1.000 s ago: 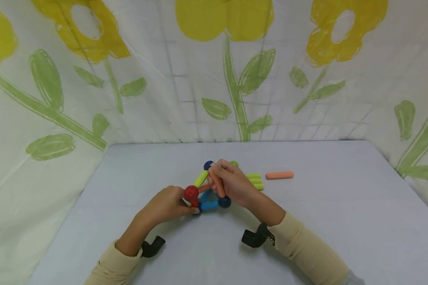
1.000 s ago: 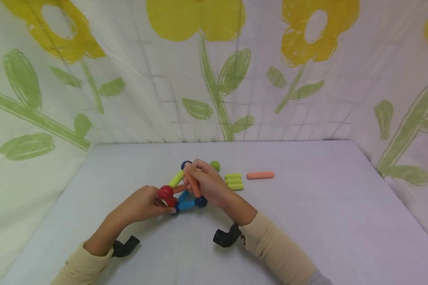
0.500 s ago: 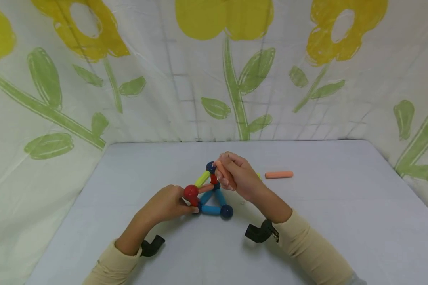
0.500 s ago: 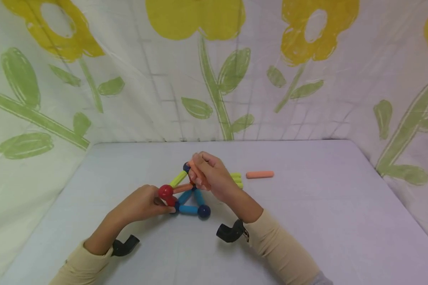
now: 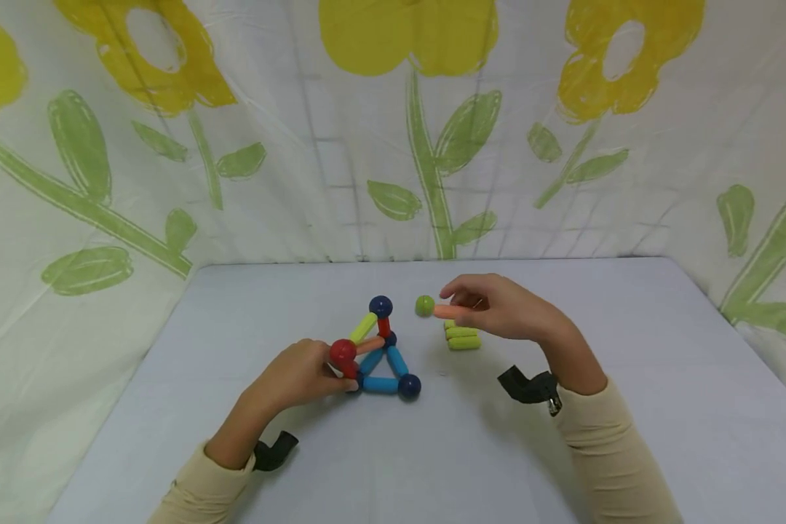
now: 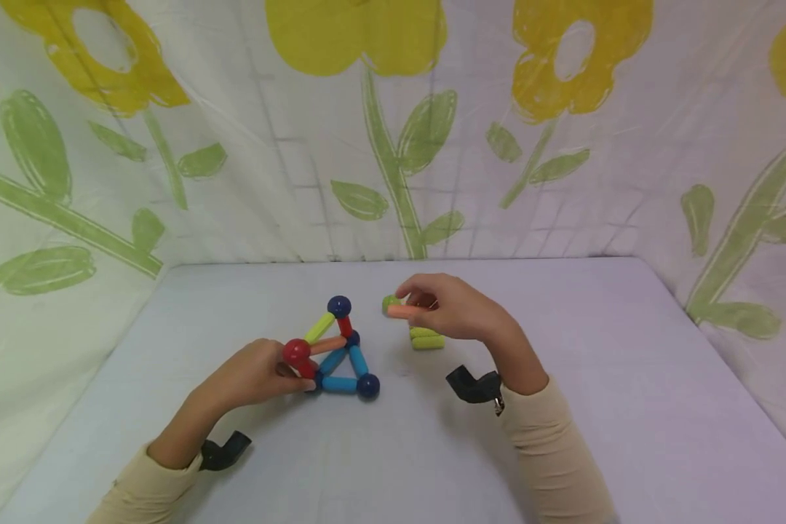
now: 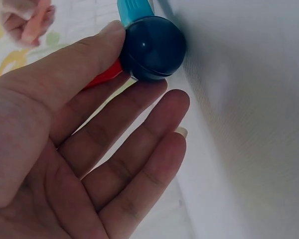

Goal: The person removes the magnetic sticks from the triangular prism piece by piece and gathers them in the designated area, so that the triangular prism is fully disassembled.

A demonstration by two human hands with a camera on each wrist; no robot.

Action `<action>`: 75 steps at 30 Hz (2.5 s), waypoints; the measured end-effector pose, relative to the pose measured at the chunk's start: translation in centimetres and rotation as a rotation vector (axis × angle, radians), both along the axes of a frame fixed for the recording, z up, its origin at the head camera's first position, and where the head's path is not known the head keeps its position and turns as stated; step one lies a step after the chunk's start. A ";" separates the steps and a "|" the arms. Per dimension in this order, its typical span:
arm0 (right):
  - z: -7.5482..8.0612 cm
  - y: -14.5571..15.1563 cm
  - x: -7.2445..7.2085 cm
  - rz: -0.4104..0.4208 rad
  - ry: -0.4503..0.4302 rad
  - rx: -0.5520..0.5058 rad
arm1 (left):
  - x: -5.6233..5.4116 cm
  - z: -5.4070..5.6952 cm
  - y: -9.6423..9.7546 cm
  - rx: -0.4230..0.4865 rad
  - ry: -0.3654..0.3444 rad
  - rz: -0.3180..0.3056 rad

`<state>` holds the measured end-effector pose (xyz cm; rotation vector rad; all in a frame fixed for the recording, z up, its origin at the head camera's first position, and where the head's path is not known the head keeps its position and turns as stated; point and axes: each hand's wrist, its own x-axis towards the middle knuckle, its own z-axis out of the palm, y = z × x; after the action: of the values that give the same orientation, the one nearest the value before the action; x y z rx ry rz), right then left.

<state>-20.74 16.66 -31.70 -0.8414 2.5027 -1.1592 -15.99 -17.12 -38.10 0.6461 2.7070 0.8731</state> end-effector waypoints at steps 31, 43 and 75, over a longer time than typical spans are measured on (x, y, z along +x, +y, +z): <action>-4.0 4.4 -2.9 -0.199 -0.177 0.634 | -0.1 0.0 0.8 -0.022 -0.013 0.044; -4.8 4.7 -3.3 -0.148 0.031 0.630 | 0.0 0.1 0.9 -0.023 -0.011 0.052; -4.3 -1.3 -1.8 -0.021 0.430 0.137 | 0.0 0.1 0.9 -0.030 -0.021 0.062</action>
<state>-22.57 15.38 -36.00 -1.1277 2.8952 -0.8711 -15.99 -16.17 -37.96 0.5468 2.7287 0.8473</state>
